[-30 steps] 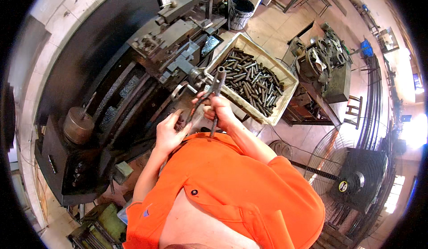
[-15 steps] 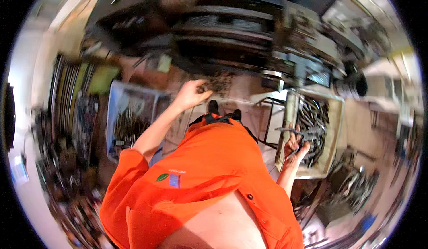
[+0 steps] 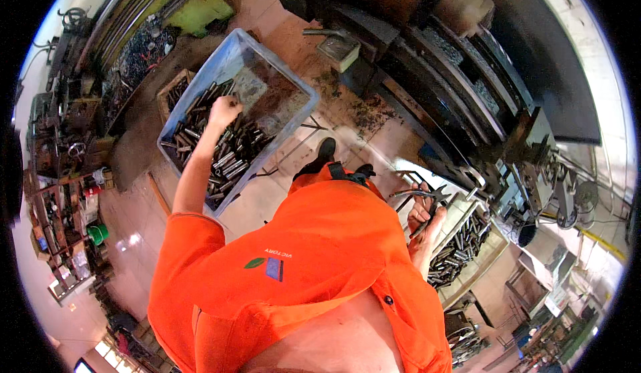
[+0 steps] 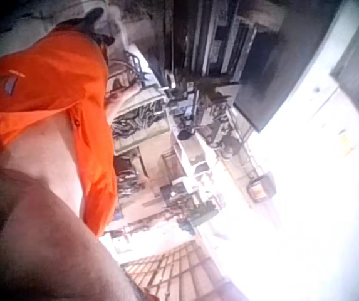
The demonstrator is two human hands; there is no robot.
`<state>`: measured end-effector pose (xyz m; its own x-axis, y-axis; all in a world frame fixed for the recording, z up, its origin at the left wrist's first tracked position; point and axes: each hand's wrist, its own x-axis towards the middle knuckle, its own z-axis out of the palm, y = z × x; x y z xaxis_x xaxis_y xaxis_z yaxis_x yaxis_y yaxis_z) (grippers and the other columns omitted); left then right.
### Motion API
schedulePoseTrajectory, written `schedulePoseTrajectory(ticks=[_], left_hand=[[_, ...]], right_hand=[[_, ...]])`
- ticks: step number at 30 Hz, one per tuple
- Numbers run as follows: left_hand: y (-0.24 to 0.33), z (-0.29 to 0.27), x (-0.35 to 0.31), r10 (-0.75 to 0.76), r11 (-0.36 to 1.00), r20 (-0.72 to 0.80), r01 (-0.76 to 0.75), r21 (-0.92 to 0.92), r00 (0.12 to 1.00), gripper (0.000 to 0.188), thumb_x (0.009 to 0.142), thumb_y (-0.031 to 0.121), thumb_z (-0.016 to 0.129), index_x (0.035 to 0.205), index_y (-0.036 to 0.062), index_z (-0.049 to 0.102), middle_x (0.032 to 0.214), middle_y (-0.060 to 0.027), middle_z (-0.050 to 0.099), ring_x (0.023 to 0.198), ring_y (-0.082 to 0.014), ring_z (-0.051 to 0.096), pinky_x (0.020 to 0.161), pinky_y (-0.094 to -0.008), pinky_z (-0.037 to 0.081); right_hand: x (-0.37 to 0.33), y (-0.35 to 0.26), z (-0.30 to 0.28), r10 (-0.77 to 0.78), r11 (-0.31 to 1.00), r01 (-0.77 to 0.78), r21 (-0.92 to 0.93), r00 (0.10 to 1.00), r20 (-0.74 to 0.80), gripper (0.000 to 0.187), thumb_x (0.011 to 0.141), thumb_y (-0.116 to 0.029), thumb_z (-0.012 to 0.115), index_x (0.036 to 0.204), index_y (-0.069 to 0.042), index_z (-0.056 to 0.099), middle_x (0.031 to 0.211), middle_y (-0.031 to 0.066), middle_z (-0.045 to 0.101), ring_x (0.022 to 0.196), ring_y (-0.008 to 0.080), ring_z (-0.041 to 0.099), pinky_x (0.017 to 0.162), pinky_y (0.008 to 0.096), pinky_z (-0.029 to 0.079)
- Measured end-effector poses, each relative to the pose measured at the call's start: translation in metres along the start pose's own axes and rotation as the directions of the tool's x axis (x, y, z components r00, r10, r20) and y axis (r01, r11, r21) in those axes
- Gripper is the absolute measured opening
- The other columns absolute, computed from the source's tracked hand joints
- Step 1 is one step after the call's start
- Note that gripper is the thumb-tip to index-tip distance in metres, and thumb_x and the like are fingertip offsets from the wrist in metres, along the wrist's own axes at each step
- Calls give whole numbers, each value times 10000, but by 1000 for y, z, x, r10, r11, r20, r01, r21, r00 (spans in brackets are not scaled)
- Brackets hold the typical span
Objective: The person repeatedly picks up cylindrical metal rods from a blue bin and places them into a machine. The person handles the rods one by one, moving them from the bin to the machine's intake area.
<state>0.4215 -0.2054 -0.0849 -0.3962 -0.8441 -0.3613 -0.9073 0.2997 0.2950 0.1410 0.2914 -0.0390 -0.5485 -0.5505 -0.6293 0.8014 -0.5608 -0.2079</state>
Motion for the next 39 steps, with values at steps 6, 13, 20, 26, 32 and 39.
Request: schedulePoseTrajectory(ticks=[6,13,20,26,32,39], left_hand=[[-51,6,28,0,989,168,-25,148,986,375,659,271,636,993,101,642,973,-150,626,908,-307,596,789,-404,480],[-70,-40,29,-10,950,145,-36,312,989,335,662,239,646,965,96,636,946,-154,627,913,-315,595,770,-420,488],[-101,-7,16,217,799,217,-300,522,952,191,629,158,643,780,40,645,805,-156,639,797,-301,628,669,-394,504],[-100,2,12,212,701,275,-342,626,938,114,704,127,597,772,52,648,755,-132,631,752,-293,627,632,-406,497],[-51,-44,-36,246,927,-165,-182,327,955,214,761,261,610,804,51,626,747,-161,618,707,-336,603,611,-427,476],[145,-76,-98,522,755,-474,-643,-131,709,205,731,123,668,894,5,626,663,-147,556,542,-294,549,503,-351,432]], right_hand=[[8,24,28,40,995,-41,-95,999,-16,620,820,-314,498,1285,57,323,1285,242,398,463,29,339,440,144,330],[6,41,39,47,988,-51,-145,998,-34,622,816,-303,529,1282,58,328,1277,230,407,472,25,341,448,139,331],[6,51,46,67,980,-69,-189,998,-15,626,813,-292,559,1278,59,334,1270,217,416,481,21,343,455,134,331],[15,45,43,148,972,-150,-182,989,-28,527,821,-297,402,1230,35,387,1196,204,460,447,38,327,421,159,313],[16,40,52,146,922,-139,-362,989,-9,470,824,-293,435,1184,8,427,1112,193,522,471,43,305,427,167,281],[34,41,147,234,443,-15,-896,967,100,325,750,-70,464,1054,26,527,956,100,610,553,87,416,490,222,334]])
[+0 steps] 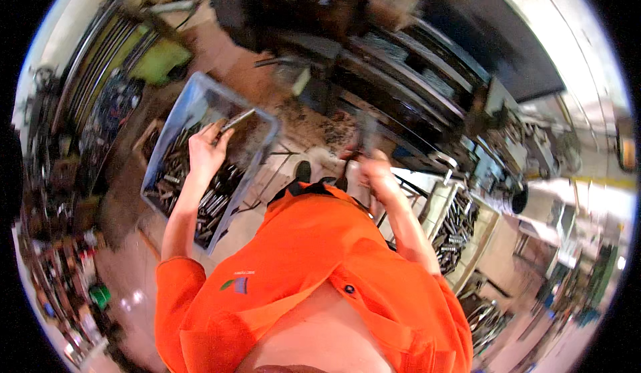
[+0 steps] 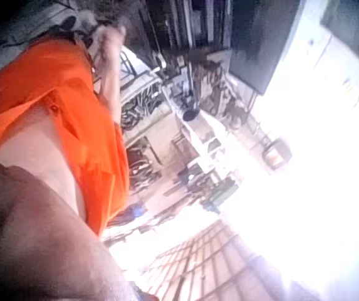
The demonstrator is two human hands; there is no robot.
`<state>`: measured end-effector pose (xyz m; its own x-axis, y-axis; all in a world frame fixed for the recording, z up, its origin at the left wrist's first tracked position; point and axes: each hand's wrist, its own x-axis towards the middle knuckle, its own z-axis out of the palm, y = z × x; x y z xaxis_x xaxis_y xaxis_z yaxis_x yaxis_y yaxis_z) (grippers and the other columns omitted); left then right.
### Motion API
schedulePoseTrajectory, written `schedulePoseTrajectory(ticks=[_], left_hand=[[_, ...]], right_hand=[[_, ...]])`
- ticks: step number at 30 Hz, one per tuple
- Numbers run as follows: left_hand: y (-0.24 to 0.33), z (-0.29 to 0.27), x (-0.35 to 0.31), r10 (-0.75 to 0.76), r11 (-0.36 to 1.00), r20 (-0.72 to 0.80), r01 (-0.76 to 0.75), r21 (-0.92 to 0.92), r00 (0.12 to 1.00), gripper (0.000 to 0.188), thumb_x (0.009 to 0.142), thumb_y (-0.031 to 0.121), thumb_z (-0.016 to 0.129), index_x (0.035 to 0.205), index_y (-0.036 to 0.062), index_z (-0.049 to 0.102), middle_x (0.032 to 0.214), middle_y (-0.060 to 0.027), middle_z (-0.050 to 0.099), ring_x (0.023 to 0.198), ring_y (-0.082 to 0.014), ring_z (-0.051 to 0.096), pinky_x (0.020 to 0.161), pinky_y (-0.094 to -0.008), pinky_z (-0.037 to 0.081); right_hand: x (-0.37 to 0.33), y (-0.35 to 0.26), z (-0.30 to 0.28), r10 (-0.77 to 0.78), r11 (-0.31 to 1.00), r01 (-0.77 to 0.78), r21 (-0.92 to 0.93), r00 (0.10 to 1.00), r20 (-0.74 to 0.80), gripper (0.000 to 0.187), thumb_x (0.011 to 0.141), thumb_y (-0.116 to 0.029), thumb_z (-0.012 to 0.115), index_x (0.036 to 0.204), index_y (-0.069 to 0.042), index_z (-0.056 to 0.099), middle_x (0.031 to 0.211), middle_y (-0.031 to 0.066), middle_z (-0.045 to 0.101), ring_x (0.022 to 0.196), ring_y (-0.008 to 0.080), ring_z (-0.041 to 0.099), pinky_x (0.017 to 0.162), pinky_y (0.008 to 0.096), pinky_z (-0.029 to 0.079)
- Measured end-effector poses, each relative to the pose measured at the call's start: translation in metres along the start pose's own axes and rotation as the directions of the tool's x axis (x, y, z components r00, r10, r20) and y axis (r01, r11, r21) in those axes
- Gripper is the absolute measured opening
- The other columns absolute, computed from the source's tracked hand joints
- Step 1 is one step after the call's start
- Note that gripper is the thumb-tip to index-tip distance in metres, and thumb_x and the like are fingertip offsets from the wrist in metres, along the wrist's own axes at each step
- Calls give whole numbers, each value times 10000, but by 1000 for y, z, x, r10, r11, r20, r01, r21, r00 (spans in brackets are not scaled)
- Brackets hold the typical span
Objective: The person repeatedly picks up cylindrical metal rods from a blue bin and places them into a machine. The person handles the rods one by one, moving them from the bin to the machine's intake area.
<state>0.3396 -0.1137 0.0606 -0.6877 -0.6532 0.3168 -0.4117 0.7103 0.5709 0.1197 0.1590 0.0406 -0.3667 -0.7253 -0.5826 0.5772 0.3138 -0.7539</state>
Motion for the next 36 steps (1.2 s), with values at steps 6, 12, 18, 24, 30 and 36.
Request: schedulePoseTrajectory(ticks=[6,12,18,24,30,36], left_hand=[[98,57,34,315,919,30,-298,-258,948,221,722,78,658,915,-20,612,655,-145,539,558,-290,543,501,-350,427],[124,87,32,430,868,108,-378,-321,896,214,726,85,646,919,-2,619,690,-139,567,588,-294,562,521,-347,441],[135,101,39,504,842,208,-424,-333,838,188,728,95,647,894,16,610,691,-120,574,590,-288,565,520,-355,444],[132,111,54,552,798,243,-421,-430,797,218,737,105,658,921,-2,609,678,-137,561,570,-283,550,513,-337,434],[127,111,78,498,846,421,-317,-430,758,349,737,249,664,992,19,600,766,-135,626,668,-291,609,586,-356,472],[118,128,78,322,935,657,-117,-336,682,393,783,235,647,1088,1,562,739,-169,639,648,-224,633,583,-313,477]], right_hand=[[-8,-26,26,-66,978,96,-184,984,163,333,660,-69,452,958,20,570,891,75,590,726,123,498,621,239,397],[-24,-22,11,-96,975,98,-198,995,18,251,635,-139,543,832,17,553,805,78,560,748,163,520,666,281,427],[-20,-6,7,-212,918,124,-378,956,-202,255,630,-129,550,821,40,547,687,113,538,666,149,495,614,302,423],[-21,-7,11,-314,864,164,-475,915,-255,229,616,-152,564,721,49,535,664,191,516,648,240,531,616,343,426],[-15,0,17,-341,862,113,-493,850,-402,173,620,-153,508,696,1,487,608,78,480,596,183,437,554,319,357],[-14,-3,-1,-273,958,278,-65,827,-491,163,678,-106,528,792,9,545,704,21,536,684,114,471,642,262,400]])
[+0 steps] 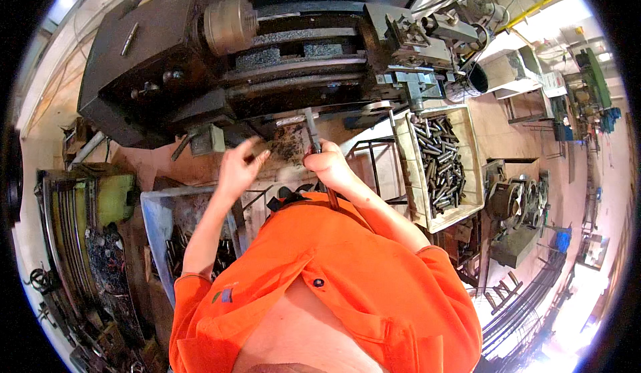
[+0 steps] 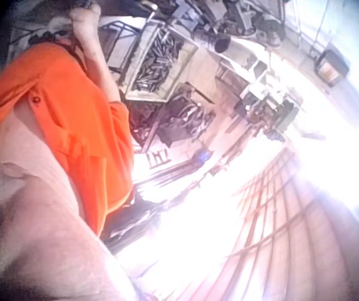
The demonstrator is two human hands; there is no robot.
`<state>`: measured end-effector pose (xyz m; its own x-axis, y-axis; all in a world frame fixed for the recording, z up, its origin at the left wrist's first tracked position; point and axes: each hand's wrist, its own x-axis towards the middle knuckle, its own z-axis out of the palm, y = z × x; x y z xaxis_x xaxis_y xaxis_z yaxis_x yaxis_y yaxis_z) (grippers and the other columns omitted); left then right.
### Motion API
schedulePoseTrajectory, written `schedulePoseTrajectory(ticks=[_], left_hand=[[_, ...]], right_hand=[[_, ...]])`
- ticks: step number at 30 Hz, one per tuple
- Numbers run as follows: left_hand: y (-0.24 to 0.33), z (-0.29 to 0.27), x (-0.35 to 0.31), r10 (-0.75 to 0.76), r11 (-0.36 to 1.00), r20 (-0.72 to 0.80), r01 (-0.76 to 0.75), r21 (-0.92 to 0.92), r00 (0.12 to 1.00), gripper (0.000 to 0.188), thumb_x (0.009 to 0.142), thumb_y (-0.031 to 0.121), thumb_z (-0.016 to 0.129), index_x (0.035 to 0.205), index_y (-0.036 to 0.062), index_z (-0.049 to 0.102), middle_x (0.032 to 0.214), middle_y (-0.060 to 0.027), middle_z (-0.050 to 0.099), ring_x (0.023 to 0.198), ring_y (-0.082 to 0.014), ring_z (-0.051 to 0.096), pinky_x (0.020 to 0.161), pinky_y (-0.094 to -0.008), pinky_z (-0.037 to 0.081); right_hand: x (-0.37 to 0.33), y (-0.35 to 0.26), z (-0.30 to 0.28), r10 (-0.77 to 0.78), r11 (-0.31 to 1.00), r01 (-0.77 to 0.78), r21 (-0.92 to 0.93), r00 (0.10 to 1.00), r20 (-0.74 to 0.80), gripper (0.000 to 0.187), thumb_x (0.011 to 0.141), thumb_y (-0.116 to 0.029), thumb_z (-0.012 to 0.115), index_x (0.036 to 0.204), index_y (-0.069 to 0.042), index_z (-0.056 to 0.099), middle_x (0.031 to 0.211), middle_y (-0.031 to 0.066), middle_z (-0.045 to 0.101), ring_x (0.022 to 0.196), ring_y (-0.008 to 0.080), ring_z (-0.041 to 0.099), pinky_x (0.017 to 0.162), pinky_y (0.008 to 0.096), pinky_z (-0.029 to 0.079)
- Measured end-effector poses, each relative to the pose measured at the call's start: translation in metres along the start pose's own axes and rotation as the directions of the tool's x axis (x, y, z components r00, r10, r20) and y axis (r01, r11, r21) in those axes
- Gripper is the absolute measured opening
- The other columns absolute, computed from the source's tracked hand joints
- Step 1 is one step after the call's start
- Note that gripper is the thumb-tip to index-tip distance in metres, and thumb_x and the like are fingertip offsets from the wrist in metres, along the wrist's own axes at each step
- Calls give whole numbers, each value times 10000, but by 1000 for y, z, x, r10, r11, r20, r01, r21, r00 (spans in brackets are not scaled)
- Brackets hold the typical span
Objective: The person repeatedly picks up cylindrical metal rods from a blue bin and places them into a machine. The person handles the rods one by one, moving them from the bin to the machine's intake area.
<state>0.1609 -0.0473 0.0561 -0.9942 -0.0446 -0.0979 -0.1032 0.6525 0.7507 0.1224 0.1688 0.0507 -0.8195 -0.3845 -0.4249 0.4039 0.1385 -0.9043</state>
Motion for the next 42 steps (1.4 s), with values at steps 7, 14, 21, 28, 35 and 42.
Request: schedulePoseTrajectory(ticks=[7,14,21,28,35,42], left_hand=[[16,83,29,108,682,358,193,-706,928,567,745,81,599,1252,-48,380,1115,-134,541,1035,-175,525,891,-299,409],[43,119,123,243,695,293,45,-718,925,607,734,121,687,1220,-29,356,1159,-98,464,1054,-180,497,880,-314,430],[70,121,175,87,360,346,295,-885,934,548,627,117,723,1083,-18,451,878,-33,574,728,-92,561,619,-222,456],[84,113,185,125,331,332,276,-902,935,637,563,329,825,1018,7,517,830,-10,569,722,-81,541,606,-210,433],[79,93,178,63,356,250,213,-910,966,682,500,455,835,926,14,536,776,-10,567,670,-83,528,562,-218,411],[44,61,162,-50,461,328,313,-830,943,517,556,351,781,861,-5,562,755,-27,590,657,-90,539,550,-223,413]], right_hand=[[75,-9,-40,-184,959,213,188,970,-158,88,730,-58,502,817,-43,505,703,-9,508,638,78,457,587,218,377],[150,-46,-68,-240,952,276,130,941,-238,153,653,-82,546,760,-3,470,639,-12,426,600,101,389,524,254,360],[173,-86,-91,-146,988,152,19,972,-186,237,638,-118,550,829,-2,471,695,41,457,625,134,429,532,276,378],[181,-103,-96,-168,983,154,-103,976,-140,278,615,-125,564,832,25,476,690,79,471,620,155,456,537,307,398],[188,-110,-73,-131,987,120,-104,986,-104,307,634,-148,566,839,63,480,692,118,520,648,186,504,581,320,424],[201,-101,-27,-104,976,78,-201,987,-123,374,625,-180,578,848,109,499,782,214,559,783,289,564,691,329,444]])
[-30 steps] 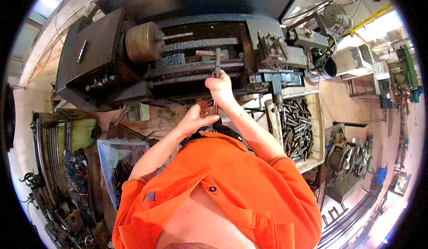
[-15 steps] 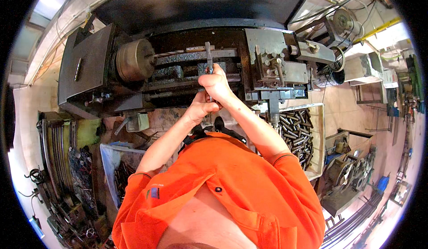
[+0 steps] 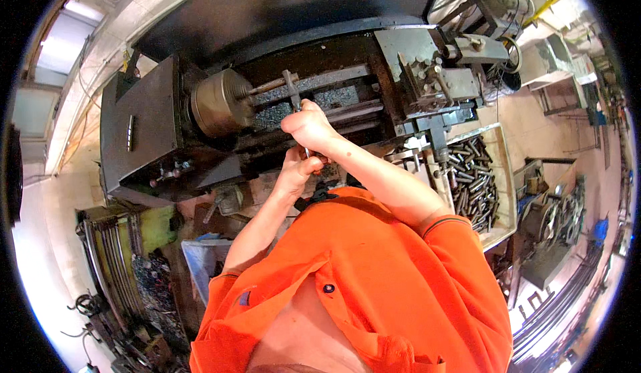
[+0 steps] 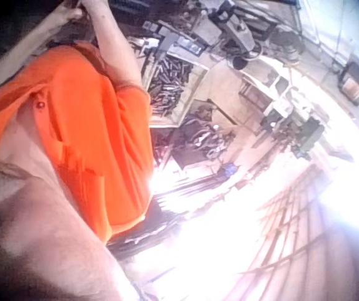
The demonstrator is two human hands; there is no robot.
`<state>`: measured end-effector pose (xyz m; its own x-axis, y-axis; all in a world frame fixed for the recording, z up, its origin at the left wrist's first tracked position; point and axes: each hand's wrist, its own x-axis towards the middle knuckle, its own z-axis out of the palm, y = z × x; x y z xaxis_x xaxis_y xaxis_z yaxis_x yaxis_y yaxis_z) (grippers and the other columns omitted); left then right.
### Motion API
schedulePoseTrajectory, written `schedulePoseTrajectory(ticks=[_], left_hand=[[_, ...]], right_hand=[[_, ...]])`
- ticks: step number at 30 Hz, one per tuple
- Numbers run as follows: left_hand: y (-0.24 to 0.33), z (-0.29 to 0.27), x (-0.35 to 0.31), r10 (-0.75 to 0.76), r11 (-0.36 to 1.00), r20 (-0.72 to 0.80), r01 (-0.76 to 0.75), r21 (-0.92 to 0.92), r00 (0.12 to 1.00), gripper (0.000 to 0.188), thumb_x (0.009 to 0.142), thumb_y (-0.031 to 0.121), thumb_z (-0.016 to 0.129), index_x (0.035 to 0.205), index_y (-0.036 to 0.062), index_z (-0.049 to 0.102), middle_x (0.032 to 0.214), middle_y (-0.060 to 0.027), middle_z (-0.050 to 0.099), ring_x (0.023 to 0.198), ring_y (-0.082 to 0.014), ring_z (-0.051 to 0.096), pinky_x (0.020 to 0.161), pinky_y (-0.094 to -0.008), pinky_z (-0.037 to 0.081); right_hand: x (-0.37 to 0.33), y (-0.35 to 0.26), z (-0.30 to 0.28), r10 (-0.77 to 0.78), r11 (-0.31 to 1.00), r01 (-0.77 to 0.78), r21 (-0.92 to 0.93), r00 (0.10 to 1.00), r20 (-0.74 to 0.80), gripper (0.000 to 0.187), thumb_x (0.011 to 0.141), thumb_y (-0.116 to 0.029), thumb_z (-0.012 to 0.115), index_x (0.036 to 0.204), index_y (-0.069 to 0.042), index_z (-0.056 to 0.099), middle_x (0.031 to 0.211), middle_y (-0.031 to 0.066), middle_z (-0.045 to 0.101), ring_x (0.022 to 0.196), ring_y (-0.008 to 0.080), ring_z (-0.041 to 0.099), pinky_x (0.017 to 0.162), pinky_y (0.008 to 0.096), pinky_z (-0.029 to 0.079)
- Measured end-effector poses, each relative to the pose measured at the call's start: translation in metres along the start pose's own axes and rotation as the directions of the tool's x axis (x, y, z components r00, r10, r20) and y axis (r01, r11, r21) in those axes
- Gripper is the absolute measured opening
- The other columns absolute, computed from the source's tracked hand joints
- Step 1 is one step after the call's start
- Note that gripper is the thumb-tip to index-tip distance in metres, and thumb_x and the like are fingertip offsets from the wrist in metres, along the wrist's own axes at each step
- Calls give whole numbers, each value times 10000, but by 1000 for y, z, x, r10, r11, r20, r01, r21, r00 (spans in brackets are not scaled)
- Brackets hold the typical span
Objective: The person repeatedly picks up cylindrical metal rods from a blue bin and places them into a machine. The person handles the rods one by one, moving them from the bin to the machine's intake area.
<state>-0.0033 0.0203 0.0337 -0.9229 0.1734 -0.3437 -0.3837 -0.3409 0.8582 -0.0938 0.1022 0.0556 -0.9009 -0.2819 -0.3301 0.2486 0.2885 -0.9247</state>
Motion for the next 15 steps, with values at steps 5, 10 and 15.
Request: schedulePoseTrajectory(ticks=[5,10,15], left_hand=[[10,-11,3,-48,999,107,46,22,993,381,599,222,750,843,-12,574,735,-28,587,639,-90,535,549,-241,420],[3,2,14,-22,1000,171,25,-15,985,318,610,178,742,806,-2,568,713,-16,567,628,-87,529,532,-221,413],[1,-14,5,68,995,122,-59,-78,990,419,593,193,775,884,-15,558,792,-15,580,710,-111,578,647,-236,497]], right_hand=[[-2,-9,5,51,999,-50,-7,999,12,346,622,-208,585,800,78,502,777,228,534,779,311,559,703,370,441],[-12,-4,-13,74,965,-56,257,995,-62,234,633,-143,588,769,29,507,610,70,513,582,169,499,529,323,429],[-3,-5,11,73,993,-69,92,997,-36,234,640,-127,557,808,24,498,655,99,503,594,199,505,523,318,414]])
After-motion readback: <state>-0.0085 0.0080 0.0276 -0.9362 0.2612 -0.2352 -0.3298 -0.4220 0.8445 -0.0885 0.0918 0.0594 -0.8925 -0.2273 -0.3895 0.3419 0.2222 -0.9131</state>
